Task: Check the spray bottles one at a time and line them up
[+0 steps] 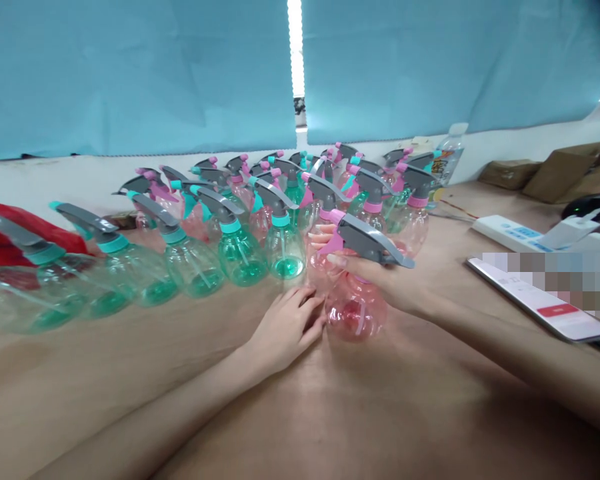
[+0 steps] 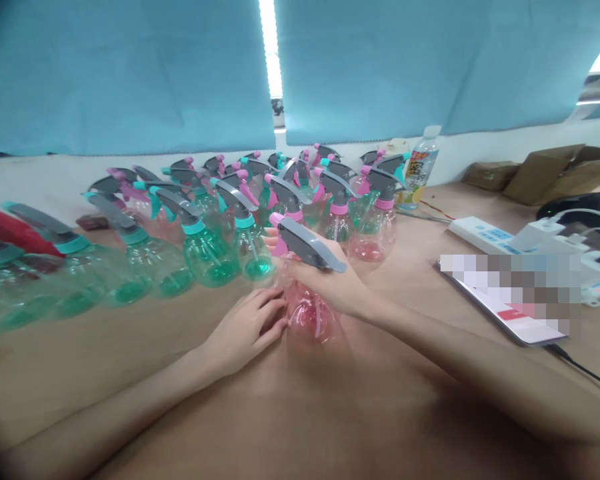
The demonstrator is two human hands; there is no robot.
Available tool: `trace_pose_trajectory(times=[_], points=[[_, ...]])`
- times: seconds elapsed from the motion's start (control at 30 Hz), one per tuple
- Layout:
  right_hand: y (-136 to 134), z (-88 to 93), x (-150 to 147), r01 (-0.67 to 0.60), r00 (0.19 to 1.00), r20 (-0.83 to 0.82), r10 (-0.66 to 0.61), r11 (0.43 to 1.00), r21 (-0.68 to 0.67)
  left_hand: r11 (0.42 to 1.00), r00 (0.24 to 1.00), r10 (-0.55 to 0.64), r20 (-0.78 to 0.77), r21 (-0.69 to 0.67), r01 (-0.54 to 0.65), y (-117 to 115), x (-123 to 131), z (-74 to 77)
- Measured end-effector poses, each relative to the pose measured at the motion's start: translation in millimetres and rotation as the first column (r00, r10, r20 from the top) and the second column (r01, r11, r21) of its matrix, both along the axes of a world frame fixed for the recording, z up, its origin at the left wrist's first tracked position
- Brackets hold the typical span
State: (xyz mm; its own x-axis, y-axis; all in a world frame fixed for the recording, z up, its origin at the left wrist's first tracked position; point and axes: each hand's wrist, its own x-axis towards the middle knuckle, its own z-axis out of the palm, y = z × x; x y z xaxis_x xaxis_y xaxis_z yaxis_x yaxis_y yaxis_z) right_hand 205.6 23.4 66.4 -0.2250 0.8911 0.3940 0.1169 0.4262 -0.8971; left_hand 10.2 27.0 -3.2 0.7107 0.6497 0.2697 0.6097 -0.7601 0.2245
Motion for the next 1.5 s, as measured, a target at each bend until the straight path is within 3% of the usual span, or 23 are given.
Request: trace_pose_trajectory(times=[0.1, 0.27, 0.4, 0.57, 0.73, 1.03, 1.27, 1.5], points=[[0.2, -0.3, -0.4, -0.031, 0.999, -0.010, 0.031, 1.000, 0.002, 1.000, 1.000, -0.001, 0.003, 0.001, 0.001, -0.1, 0.2, -0.2], [-1.0, -4.1, 1.9, 0.123, 0.991, 0.043, -0.123, 0.992, 0.005, 1.000, 1.000, 0.001, -0.002, 0.001, -0.001, -0.4, -0.2, -1.1], [-2.7, -1.5, 2.0, 0.092, 0.995, 0.043, -0.093, 0.996, 0.019, 1.000, 1.000, 0.000, -0.002, -0.001, 0.000, -0.4, -0.4, -1.4], [-2.9, -0.2, 2.9, 0.179, 0.980, 0.087, -0.177, 0.984, -0.011, 1.000, 1.000, 0.000, 0.004, -0.006, 0.000, 0.1, -0.7, -1.9], [-1.8, -3.8, 3.7, 0.110, 0.992, 0.057, -0.110, 0.994, 0.001, 1.000, 1.000, -0.003, 0.007, -0.007, 0.003, -0.3, -0.9, -1.7], [-4.6, 2.6, 2.0, 0.160, 0.983, 0.088, -0.158, 0.987, -0.010, 1.000, 1.000, 0.001, 0.013, -0.016, -0.001, 0.1, -0.5, -1.0], [-7.2, -6.9, 4.2, 0.135, 0.990, 0.037, -0.133, 0.988, -0.073, 1.000, 1.000, -0.004, 0.014, -0.028, 0.004, 0.6, -1.4, -2.2], [-15.2, -6.0, 4.6, -0.079, 0.996, 0.041, 0.083, 0.992, -0.096, 0.999, 1.000, -0.005, 0.000, -0.048, 0.005, 1.5, -1.1, -1.1]])
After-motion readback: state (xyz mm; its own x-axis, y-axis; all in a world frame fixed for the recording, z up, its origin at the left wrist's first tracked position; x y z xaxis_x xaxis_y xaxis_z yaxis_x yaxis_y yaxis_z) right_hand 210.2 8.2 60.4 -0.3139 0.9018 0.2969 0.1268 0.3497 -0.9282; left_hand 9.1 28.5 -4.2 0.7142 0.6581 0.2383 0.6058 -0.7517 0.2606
